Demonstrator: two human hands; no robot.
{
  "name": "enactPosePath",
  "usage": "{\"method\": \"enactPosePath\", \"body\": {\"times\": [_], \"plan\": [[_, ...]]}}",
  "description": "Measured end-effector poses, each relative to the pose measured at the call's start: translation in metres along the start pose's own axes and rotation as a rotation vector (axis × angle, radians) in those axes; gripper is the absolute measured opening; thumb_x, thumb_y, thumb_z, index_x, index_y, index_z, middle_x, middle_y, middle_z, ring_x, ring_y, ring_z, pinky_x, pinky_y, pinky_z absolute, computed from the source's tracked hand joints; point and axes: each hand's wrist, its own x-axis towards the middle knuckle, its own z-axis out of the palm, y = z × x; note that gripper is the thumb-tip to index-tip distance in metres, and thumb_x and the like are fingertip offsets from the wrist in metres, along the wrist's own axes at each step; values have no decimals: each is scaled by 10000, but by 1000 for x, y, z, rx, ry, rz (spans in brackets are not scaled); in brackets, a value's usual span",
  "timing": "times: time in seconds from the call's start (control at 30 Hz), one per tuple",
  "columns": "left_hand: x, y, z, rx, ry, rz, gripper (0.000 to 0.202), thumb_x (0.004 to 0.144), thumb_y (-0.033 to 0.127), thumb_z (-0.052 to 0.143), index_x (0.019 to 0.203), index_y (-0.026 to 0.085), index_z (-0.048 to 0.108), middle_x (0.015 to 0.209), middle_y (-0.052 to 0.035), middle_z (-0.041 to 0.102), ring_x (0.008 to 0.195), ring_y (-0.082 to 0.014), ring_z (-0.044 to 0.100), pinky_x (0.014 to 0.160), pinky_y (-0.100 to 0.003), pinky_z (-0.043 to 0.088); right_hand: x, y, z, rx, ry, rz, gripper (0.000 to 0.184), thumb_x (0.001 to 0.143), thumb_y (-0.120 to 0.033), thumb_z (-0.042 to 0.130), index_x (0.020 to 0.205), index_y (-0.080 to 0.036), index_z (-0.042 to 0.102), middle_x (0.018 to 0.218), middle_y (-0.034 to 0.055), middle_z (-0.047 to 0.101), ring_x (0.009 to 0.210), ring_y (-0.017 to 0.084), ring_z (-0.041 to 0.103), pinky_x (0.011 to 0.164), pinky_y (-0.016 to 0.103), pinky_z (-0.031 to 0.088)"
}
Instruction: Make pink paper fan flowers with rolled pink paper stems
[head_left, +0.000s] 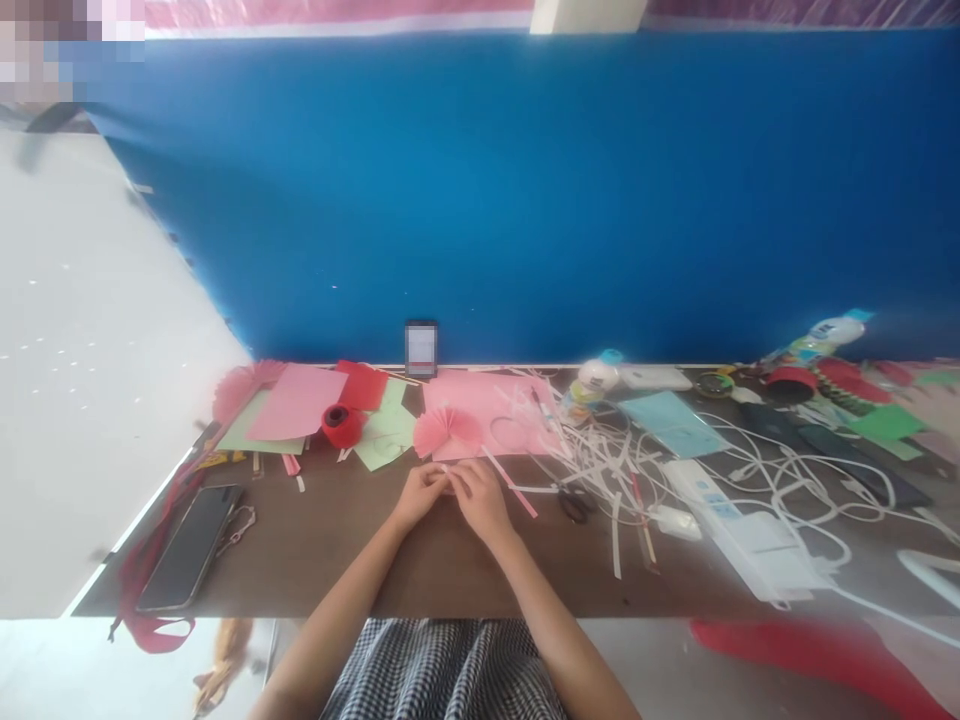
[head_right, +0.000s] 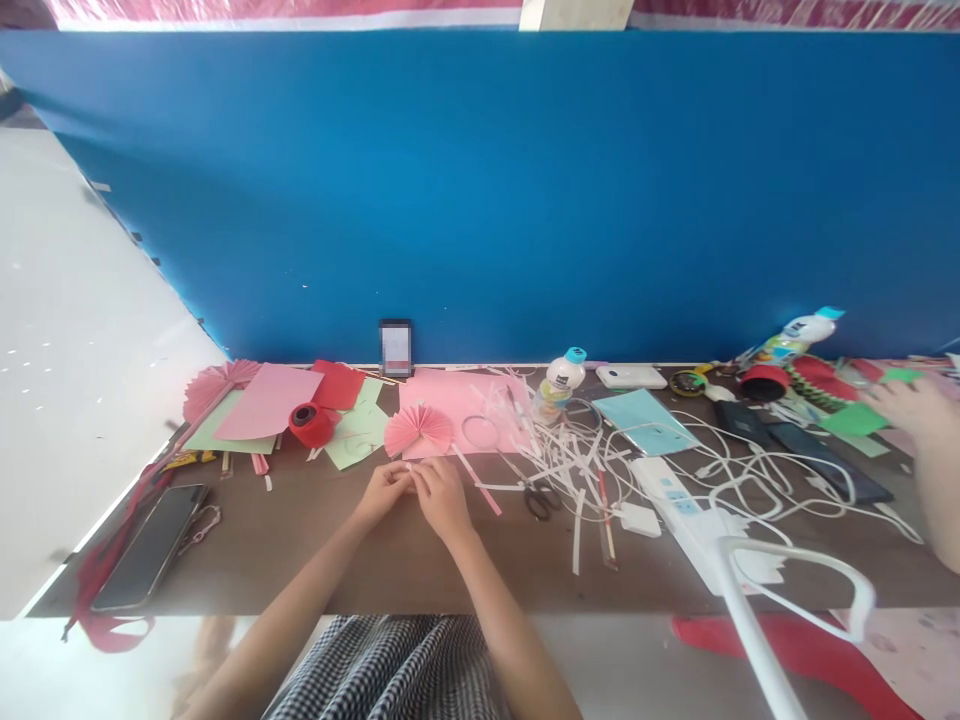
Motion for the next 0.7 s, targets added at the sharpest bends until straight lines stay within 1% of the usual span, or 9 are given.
{"method": "enactPosePath", "body": {"times": [0.13, 0.33, 0.4, 0.5, 0.7], "plan": [[1, 0, -1, 29, 3, 3, 356, 679, 421, 595, 844, 107, 609, 732, -57, 669, 749, -206, 631, 729, -355, 509, 7, 0, 3, 67, -19, 49, 223, 843, -228, 393, 887, -214, 611, 847, 60, 589, 803, 171, 548, 733, 304, 440], [-1, 3, -1, 63, -62, 45, 363, 716, 406, 556, 912, 111, 635, 811, -67, 671, 775, -207, 624, 762, -362, 495, 10, 1, 4, 27, -54, 127, 167, 811, -229, 438, 804, -213, 604, 822, 45, 587, 771, 168, 549, 696, 290, 440], [-2, 4, 0, 80, -73, 55, 354, 724, 399, 542, 917, 121, 642, 846, -64, 668, 792, -208, 619, 778, -368, 488, 10, 3, 5, 19, -51, 128, 161, 807, -218, 438, 777, -212, 596, 810, 44, 584, 765, 168, 545, 700, 294, 436], [-3, 5, 0, 83, -63, 34, 355, 723, 393, 540, 933, 126, 644, 874, -64, 664, 812, -218, 615, 771, -373, 490, 10, 6, 8, 39, -29, 114, 175, 813, -212, 421, 762, -211, 589, 798, 43, 583, 761, 169, 544, 698, 297, 435], [-3, 3, -3, 2, -68, 3, 319, 726, 323, 532, 946, 122, 645, 884, -76, 664, 849, -239, 611, 756, -384, 492, 8, 8, 11, 119, 17, 78, 179, 823, -217, 425, 758, -204, 592, 779, 44, 587, 763, 165, 549, 706, 295, 443]]}}
